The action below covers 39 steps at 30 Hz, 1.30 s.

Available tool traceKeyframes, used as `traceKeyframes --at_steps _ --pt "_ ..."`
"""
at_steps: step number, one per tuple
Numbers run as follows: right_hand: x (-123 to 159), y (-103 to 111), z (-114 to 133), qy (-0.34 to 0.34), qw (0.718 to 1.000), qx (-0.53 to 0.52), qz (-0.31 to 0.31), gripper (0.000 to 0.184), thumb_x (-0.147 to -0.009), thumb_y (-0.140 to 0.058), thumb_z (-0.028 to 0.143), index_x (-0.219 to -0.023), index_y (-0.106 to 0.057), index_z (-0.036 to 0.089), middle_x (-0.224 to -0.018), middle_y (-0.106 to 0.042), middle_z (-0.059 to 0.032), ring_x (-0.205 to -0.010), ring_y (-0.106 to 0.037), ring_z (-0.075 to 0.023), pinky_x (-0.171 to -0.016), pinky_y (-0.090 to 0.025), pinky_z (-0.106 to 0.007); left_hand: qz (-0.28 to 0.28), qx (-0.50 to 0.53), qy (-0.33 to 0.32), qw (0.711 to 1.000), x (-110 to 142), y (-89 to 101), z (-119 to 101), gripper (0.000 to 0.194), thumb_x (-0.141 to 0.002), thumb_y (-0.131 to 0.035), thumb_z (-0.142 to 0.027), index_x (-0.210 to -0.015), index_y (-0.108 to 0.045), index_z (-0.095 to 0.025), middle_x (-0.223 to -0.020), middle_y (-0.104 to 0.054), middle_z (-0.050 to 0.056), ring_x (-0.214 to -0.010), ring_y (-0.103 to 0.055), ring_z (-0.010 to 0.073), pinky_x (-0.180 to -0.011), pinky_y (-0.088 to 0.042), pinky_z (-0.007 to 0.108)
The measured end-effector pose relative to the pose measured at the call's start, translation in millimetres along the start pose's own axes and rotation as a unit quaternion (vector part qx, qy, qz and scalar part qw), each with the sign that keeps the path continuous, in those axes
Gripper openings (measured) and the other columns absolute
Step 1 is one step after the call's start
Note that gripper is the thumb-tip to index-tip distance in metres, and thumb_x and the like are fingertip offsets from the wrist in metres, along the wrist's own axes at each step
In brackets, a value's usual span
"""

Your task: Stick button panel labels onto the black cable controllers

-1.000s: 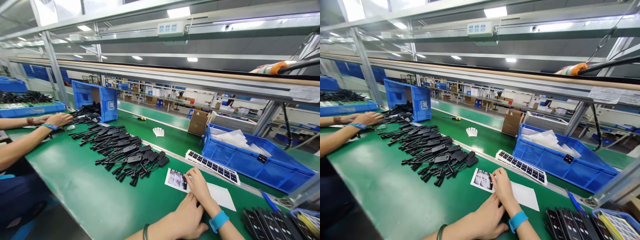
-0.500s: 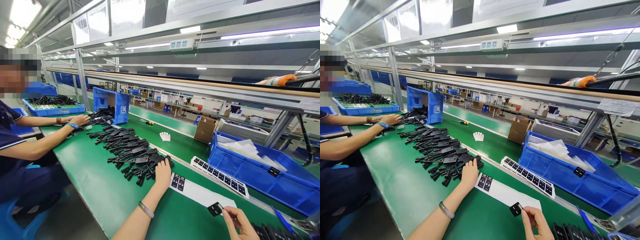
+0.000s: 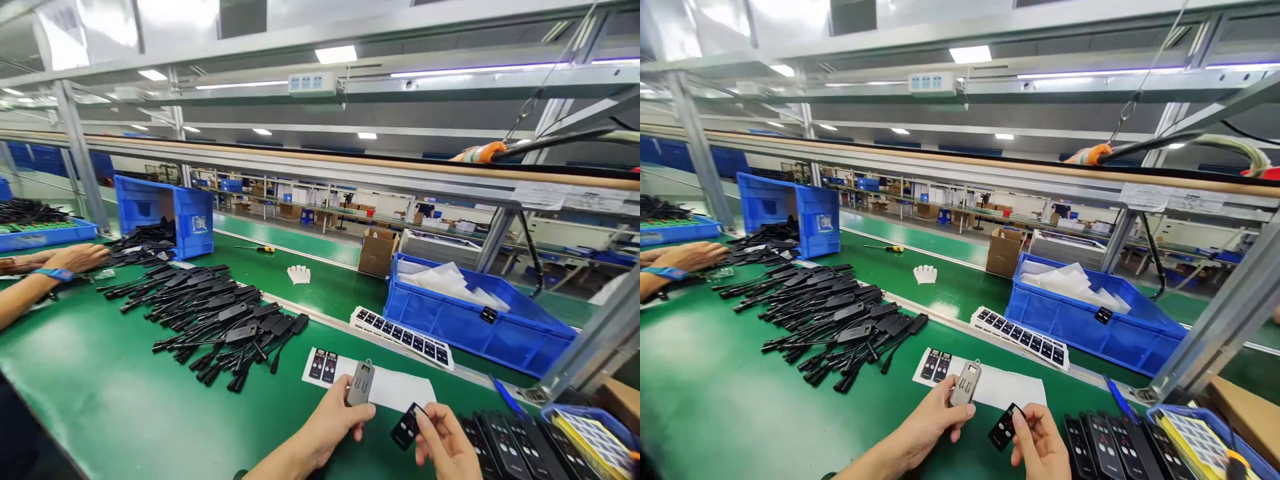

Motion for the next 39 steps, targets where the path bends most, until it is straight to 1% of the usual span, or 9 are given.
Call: traceKeyframes --at_steps 1,3,5,9,13,16,19,27,39 --pt "0.2 0.2 1.7 -0.005 1.0 0.001 0.003 0.036 -0.069 -0.07 0.054 -0.077 -0.057 0.021 -0.058 -0.049 0.0054 -0.042 -0.045 -0.0093 -0.039 -0.039 -0.021 0.021 0.074 0.02 0.997 4.0 -10.6 6.6 0.037 -0.07 -0.067 -0.032 -0.094 -0.045 -0.015 -0.077 -0.055 -0.001 -0.051 -0.045 0.0043 -0.046 -0.038 0.017" --pt "0.2 0.0 4.1 -0.015 1.0 0.013 0.016 0.036 -0.069 -0.07 0.053 -0.079 -0.057 0.021 -0.062 -0.05 0.0042 -0.044 -0.046 -0.0099 -0.039 -0.04 -0.021 0.04 0.128 0.048 0.99 11.1 -24.5 14.3 0.041 -0.069 -0.069 -0.038 -0.093 -0.045 -0.015 -0.08 -0.06 0.001 -0.054 -0.05 0.0047 -0.05 -0.042 0.017" --pt "0.5 -0.8 4.8 -0.028 0.999 0.03 0.033 0.036 -0.069 -0.07 0.053 -0.078 -0.058 0.021 -0.062 -0.05 0.0038 -0.044 -0.046 -0.0096 -0.039 -0.039 -0.021 0.069 0.137 0.066 0.986 17.0 -34.9 16.5 0.043 -0.067 -0.071 -0.036 -0.095 -0.046 -0.015 -0.081 -0.062 0.002 -0.055 -0.056 0.006 -0.054 -0.045 0.02" --pt "3.5 -4.1 3.0 -0.051 0.996 0.044 0.062 0.035 -0.069 -0.071 0.051 -0.075 -0.058 0.019 -0.062 -0.05 0.004 -0.04 -0.042 -0.0062 -0.037 -0.034 -0.019 0.132 0.139 0.102 0.976 27.6 -49.2 14.8 0.047 -0.063 -0.071 -0.018 -0.104 -0.049 -0.014 -0.078 -0.065 0.003 -0.066 -0.065 0.0123 -0.066 -0.05 0.025" --pt "7.4 -9.1 2.5 -0.067 0.993 0.053 0.077 0.035 -0.069 -0.072 0.05 -0.076 -0.059 0.018 -0.061 -0.051 0.0039 -0.039 -0.041 -0.0054 -0.036 -0.032 -0.018 0.168 0.154 0.122 0.966 35.4 -57.2 11.8 0.047 -0.065 -0.068 -0.012 -0.107 -0.05 -0.013 -0.089 -0.068 0.009 -0.078 -0.068 0.0154 -0.074 -0.05 0.027" --pt "8.7 -10.8 4.2 -0.072 0.993 0.055 0.078 0.035 -0.068 -0.072 0.05 -0.077 -0.06 0.018 -0.06 -0.05 0.0036 -0.041 -0.04 -0.0062 -0.036 -0.033 -0.018 0.178 0.161 0.134 0.961 37.7 -59.5 13.5 0.048 -0.065 -0.07 -0.012 -0.109 -0.05 -0.014 -0.097 -0.068 0.011 -0.083 -0.069 0.0176 -0.078 -0.051 0.029" --pt "9.5 -11.1 4.6 -0.075 0.993 0.053 0.08 0.034 -0.069 -0.072 0.049 -0.077 -0.061 0.018 -0.061 -0.051 0.0033 -0.043 -0.039 -0.0066 -0.037 -0.034 -0.019 0.181 0.159 0.143 0.96 37.6 -59.8 17.6 0.049 -0.067 -0.071 -0.014 -0.112 -0.05 -0.014 -0.097 -0.068 0.011 -0.085 -0.069 0.0195 -0.079 -0.051 0.031" --pt "10.9 -8.8 -1.5 -0.082 0.992 0.049 0.087 0.034 -0.069 -0.073 0.048 -0.079 -0.06 0.018 -0.062 -0.051 0.0036 -0.043 -0.04 -0.0072 -0.038 -0.035 -0.019 0.19 0.135 0.13 0.964 36.5 -61.2 19.8 0.048 -0.076 -0.069 -0.025 -0.119 -0.049 -0.015 -0.1 -0.068 0.013 -0.087 -0.069 0.0195 -0.082 -0.051 0.032" --pt "11.7 -9.1 0.0 -0.094 0.991 0.052 0.079 0.034 -0.069 -0.073 0.047 -0.076 -0.058 0.017 -0.057 -0.048 0.0046 -0.042 -0.039 -0.0067 -0.037 -0.034 -0.019 0.202 0.1 0.108 0.968 36.1 -62.7 21.2 0.048 -0.077 -0.068 -0.027 -0.119 -0.047 -0.014 -0.094 -0.067 0.011 -0.089 -0.068 0.0201 -0.083 -0.051 0.033"
Point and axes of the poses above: each hand's wrist, its own x-axis away from the middle knuckle, its own y-axis out of the back of the hand, z = x × y, the point moved 8 cm from there along -x, towards the middle knuckle
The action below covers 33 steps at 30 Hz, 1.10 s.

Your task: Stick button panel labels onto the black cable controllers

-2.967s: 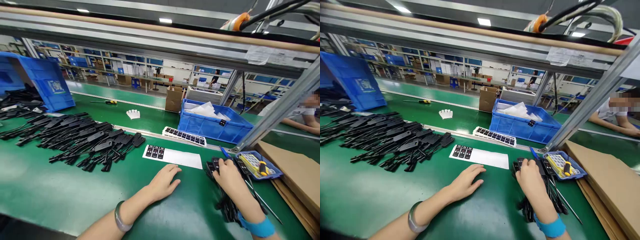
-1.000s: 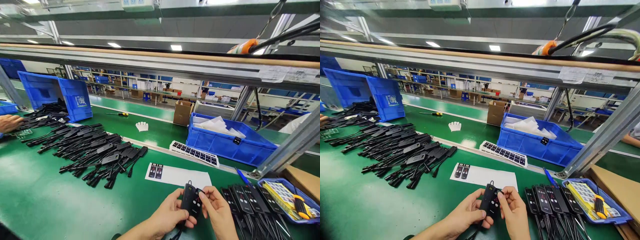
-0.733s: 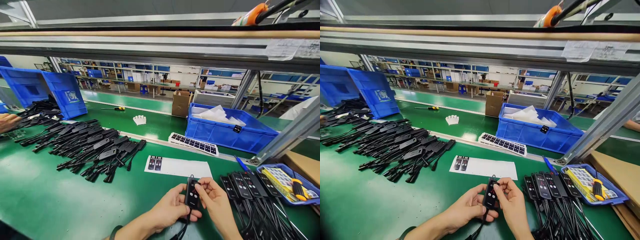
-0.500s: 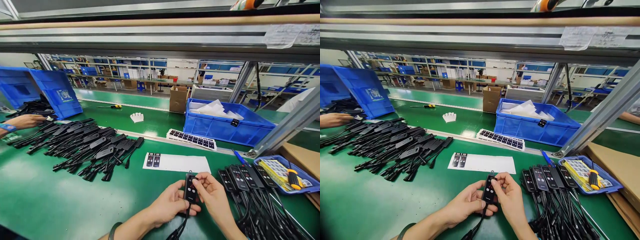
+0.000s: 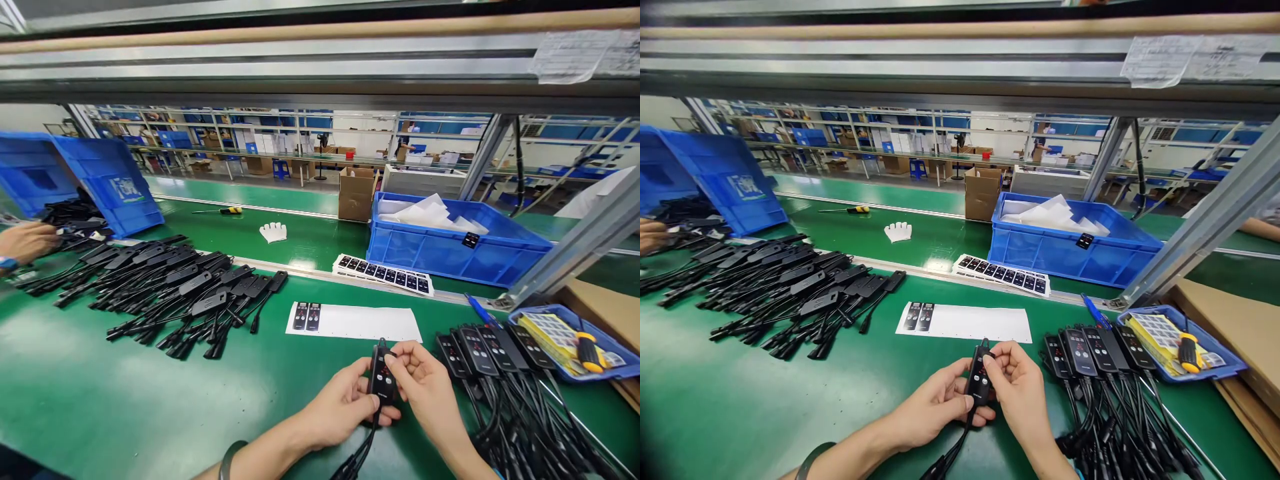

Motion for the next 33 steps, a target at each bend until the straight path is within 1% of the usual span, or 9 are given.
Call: traceKeyframes --at_steps 10,12,16,20,21,24,28,30,33 --pt "-0.6 -0.5 -4.2 -0.023 1.0 -0.013 -0.006 0.036 -0.065 -0.075 0.048 -0.073 -0.057 0.017 -0.055 -0.05 0.0054 -0.04 -0.04 -0.0065 -0.035 -0.033 -0.018 -0.001 -0.026 -0.017 1.0 0.0 0.7 -0.6 0.048 -0.078 -0.066 -0.026 -0.121 -0.047 -0.016 -0.098 -0.066 0.011 -0.088 -0.068 0.0193 -0.08 -0.052 0.031" --pt "-0.8 0.0 -3.4 -0.023 1.0 -0.016 -0.013 0.038 -0.063 -0.076 0.046 -0.078 -0.056 0.018 -0.053 -0.05 0.0065 -0.039 -0.04 -0.0062 -0.035 -0.033 -0.018 -0.003 -0.035 -0.02 0.999 0.2 0.8 -1.6 0.047 -0.078 -0.066 -0.027 -0.12 -0.047 -0.016 -0.096 -0.066 0.01 -0.087 -0.068 0.0195 -0.08 -0.052 0.032" --pt "-2.9 1.3 -3.9 -0.034 0.999 -0.018 -0.012 0.052 -0.062 -0.077 0.044 -0.099 -0.048 0.021 -0.049 -0.047 0.0112 -0.036 -0.038 -0.0071 -0.034 -0.031 -0.017 0.0 -0.045 -0.028 0.999 0.1 -0.9 -2.8 0.045 -0.078 -0.065 -0.028 -0.117 -0.047 -0.014 -0.099 -0.065 0.012 -0.088 -0.067 0.0196 -0.081 -0.051 0.033" --pt "-8.8 4.7 -10.1 -0.02 1.0 0.018 0.011 0.042 -0.069 -0.073 0.042 -0.097 -0.051 0.02 -0.049 -0.04 0.012 -0.042 -0.037 -0.0069 -0.041 -0.032 -0.017 -0.002 -0.018 -0.006 1.0 -0.7 -0.4 0.6 0.044 -0.075 -0.067 -0.024 -0.113 -0.048 -0.015 -0.097 -0.065 0.011 -0.084 -0.068 0.0192 -0.078 -0.052 0.033" --pt "-10.4 5.2 -12.4 -0.015 0.999 0.028 0.018 0.039 -0.071 -0.071 0.042 -0.097 -0.052 0.02 -0.052 -0.042 0.0109 -0.045 -0.039 -0.0074 -0.043 -0.034 -0.018 -0.001 -0.006 0.0 1.0 -1.0 -0.2 1.2 0.045 -0.074 -0.068 -0.023 -0.113 -0.048 -0.015 -0.097 -0.065 0.011 -0.084 -0.069 0.0193 -0.078 -0.052 0.032" --pt "-11.6 -2.7 -22.1 -0.017 0.996 0.056 0.072 0.036 -0.078 -0.062 0.046 -0.102 -0.056 0.02 -0.07 -0.056 0.0031 -0.06 -0.052 -0.0123 -0.052 -0.043 -0.022 0.0 0.035 0.002 0.999 -2.5 1.6 0.5 0.043 -0.074 -0.065 -0.024 -0.112 -0.049 -0.015 -0.094 -0.066 0.01 -0.08 -0.069 0.0199 -0.074 -0.052 0.031" --pt "-1.0 -25.4 -25.4 0.006 0.987 0.069 0.143 0.04 -0.08 -0.061 0.044 -0.112 -0.056 0.02 -0.092 -0.065 -0.0039 -0.087 -0.061 -0.021 -0.075 -0.05 -0.031 -0.035 0.081 -0.002 0.996 -5.1 10.9 0.5 0.032 -0.08 -0.056 -0.034 -0.103 -0.051 -0.012 -0.08 -0.066 0.009 -0.068 -0.069 0.0195 -0.065 -0.053 0.031" --pt "6.7 -33.2 -27.3 -0.001 0.987 0.054 0.153 0.052 -0.077 -0.066 0.041 -0.122 -0.051 0.021 -0.106 -0.064 -0.0061 -0.097 -0.06 -0.0228 -0.084 -0.05 -0.033 -0.043 0.096 -0.018 0.994 -6.1 13.6 -1.7 0.031 -0.082 -0.055 -0.038 -0.099 -0.052 -0.012 -0.079 -0.066 0.01 -0.063 -0.066 0.0171 -0.059 -0.052 0.028" --pt "15.3 -40.2 -32.2 -0.037 0.984 -0.011 0.174 0.088 -0.068 -0.075 0.042 -0.141 -0.03 0.028 -0.135 -0.05 -0.0085 -0.111 -0.056 -0.0243 -0.088 -0.05 -0.034 -0.045 0.114 -0.046 0.991 -6.4 14.2 -6.1 0.034 -0.084 -0.053 -0.042 -0.1 -0.051 -0.012 -0.08 -0.066 0.01 -0.062 -0.065 0.0156 -0.058 -0.051 0.026"
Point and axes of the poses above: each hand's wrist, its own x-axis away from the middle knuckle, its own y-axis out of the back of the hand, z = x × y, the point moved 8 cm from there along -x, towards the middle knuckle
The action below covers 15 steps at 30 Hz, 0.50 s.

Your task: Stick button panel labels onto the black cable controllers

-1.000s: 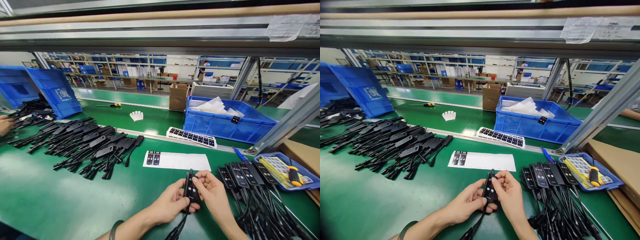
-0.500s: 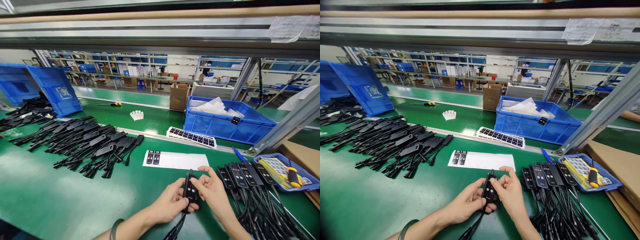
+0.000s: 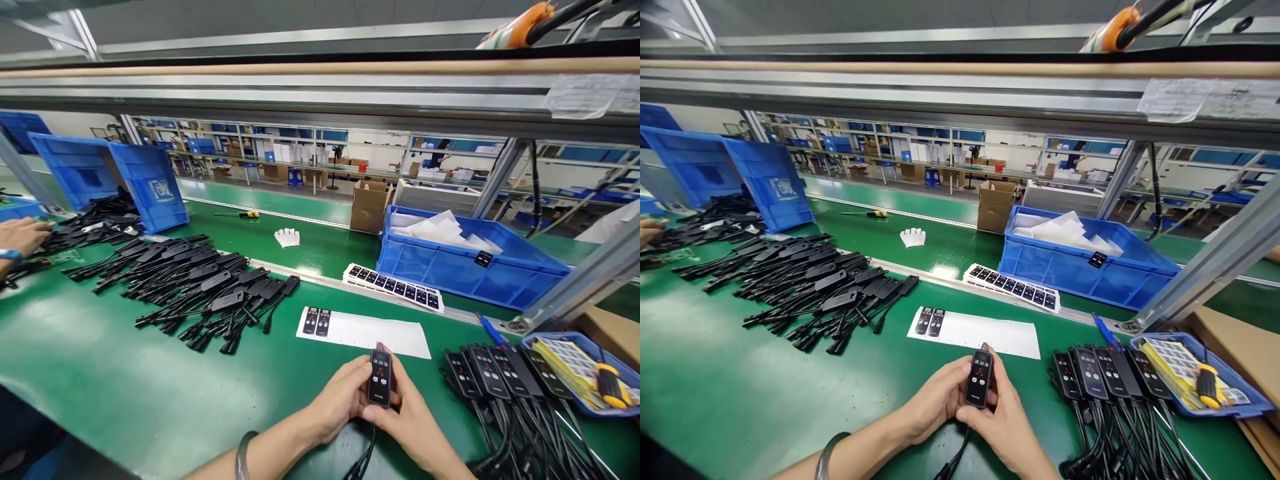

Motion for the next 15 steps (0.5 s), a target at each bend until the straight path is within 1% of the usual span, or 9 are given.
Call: traceKeyframes --at_steps 1,2,4,5,6,9,12,13,15 --pt "0.6 -1.2 0.3 0.002 1.0 -0.012 0.009 0.092 -0.067 -0.075 0.045 -0.144 -0.026 0.029 -0.14 -0.045 -0.0085 -0.116 -0.053 -0.0248 -0.091 -0.049 -0.035 -0.002 -0.003 -0.004 1.0 0.0 0.1 -0.5 0.035 -0.085 -0.052 -0.043 -0.102 -0.051 -0.012 -0.081 -0.067 0.011 -0.063 -0.065 0.0156 -0.059 -0.051 0.025" --pt "0.3 -0.7 1.6 0.009 1.0 -0.01 0.012 0.088 -0.07 -0.071 0.049 -0.144 -0.028 0.028 -0.142 -0.043 -0.0085 -0.121 -0.049 -0.025 -0.095 -0.046 -0.036 -0.004 -0.012 -0.006 1.0 0.1 0.4 -0.3 0.037 -0.085 -0.052 -0.044 -0.104 -0.051 -0.012 -0.083 -0.067 0.011 -0.063 -0.066 0.0156 -0.059 -0.051 0.025" --pt "-2.0 5.1 5.5 0.028 0.999 0.033 -0.006 0.07 -0.08 -0.058 0.054 -0.14 -0.039 0.023 -0.141 -0.045 -0.0087 -0.129 -0.041 -0.0245 -0.105 -0.036 -0.037 -0.008 -0.044 -0.007 0.999 0.0 1.8 0.9 0.041 -0.084 -0.054 -0.046 -0.109 -0.05 -0.014 -0.089 -0.066 0.01 -0.062 -0.066 0.0149 -0.06 -0.052 0.026" --pt "-3.6 9.2 7.7 0.039 0.997 0.061 -0.024 0.063 -0.084 -0.051 0.055 -0.138 -0.044 0.022 -0.139 -0.048 -0.0088 -0.131 -0.039 -0.024 -0.107 -0.032 -0.037 -0.009 -0.065 -0.011 0.998 -0.2 2.6 1.5 0.043 -0.084 -0.055 -0.046 -0.111 -0.05 -0.014 -0.091 -0.066 0.01 -0.061 -0.066 0.0141 -0.059 -0.053 0.026" --pt "-5.0 12.3 9.7 0.05 0.994 0.086 -0.039 0.059 -0.087 -0.046 0.054 -0.136 -0.047 0.021 -0.137 -0.051 -0.0088 -0.13 -0.041 -0.0241 -0.108 -0.031 -0.037 -0.008 -0.086 -0.015 0.996 -0.6 3.4 2.1 0.044 -0.083 -0.056 -0.047 -0.112 -0.049 -0.015 -0.093 -0.066 0.01 -0.06 -0.066 0.0134 -0.059 -0.053 0.025" --pt "-7.5 13.0 11.4 0.082 0.985 0.148 -0.046 0.055 -0.091 -0.041 0.05 -0.136 -0.046 0.02 -0.125 -0.061 -0.0095 -0.115 -0.055 -0.0253 -0.099 -0.042 -0.037 -0.01 -0.132 -0.023 0.991 -2.9 5.7 4.7 0.047 -0.082 -0.057 -0.05 -0.111 -0.049 -0.014 -0.094 -0.066 0.01 -0.056 -0.064 0.0113 -0.054 -0.051 0.022" --pt "-5.9 12.2 7.5 0.108 0.964 0.231 -0.071 0.052 -0.094 -0.035 0.045 -0.139 -0.041 0.02 -0.118 -0.064 -0.0102 -0.106 -0.061 -0.0249 -0.088 -0.051 -0.035 -0.028 -0.116 -0.025 0.993 -6.1 8.8 6.4 0.051 -0.081 -0.057 -0.051 -0.115 -0.049 -0.013 -0.097 -0.065 0.011 -0.058 -0.064 0.012 -0.055 -0.051 0.024" --pt "-4.4 11.7 8.4 0.127 0.95 0.272 -0.087 0.053 -0.094 -0.036 0.044 -0.142 -0.037 0.02 -0.119 -0.063 -0.0112 -0.106 -0.061 -0.0255 -0.087 -0.051 -0.036 -0.029 -0.096 -0.033 0.994 -7.0 8.7 5.3 0.053 -0.082 -0.056 -0.051 -0.119 -0.048 -0.014 -0.1 -0.065 0.011 -0.064 -0.065 0.0137 -0.06 -0.052 0.026" --pt "-0.2 7.6 16.6 0.189 0.901 0.372 -0.119 0.059 -0.092 -0.042 0.043 -0.145 -0.03 0.019 -0.122 -0.06 -0.0139 -0.107 -0.059 -0.0281 -0.087 -0.051 -0.04 -0.003 -0.059 -0.056 0.997 -8.1 5.0 1.2 0.058 -0.085 -0.052 -0.052 -0.131 -0.042 -0.018 -0.107 -0.064 0.012 -0.08 -0.066 0.0179 -0.072 -0.053 0.032"
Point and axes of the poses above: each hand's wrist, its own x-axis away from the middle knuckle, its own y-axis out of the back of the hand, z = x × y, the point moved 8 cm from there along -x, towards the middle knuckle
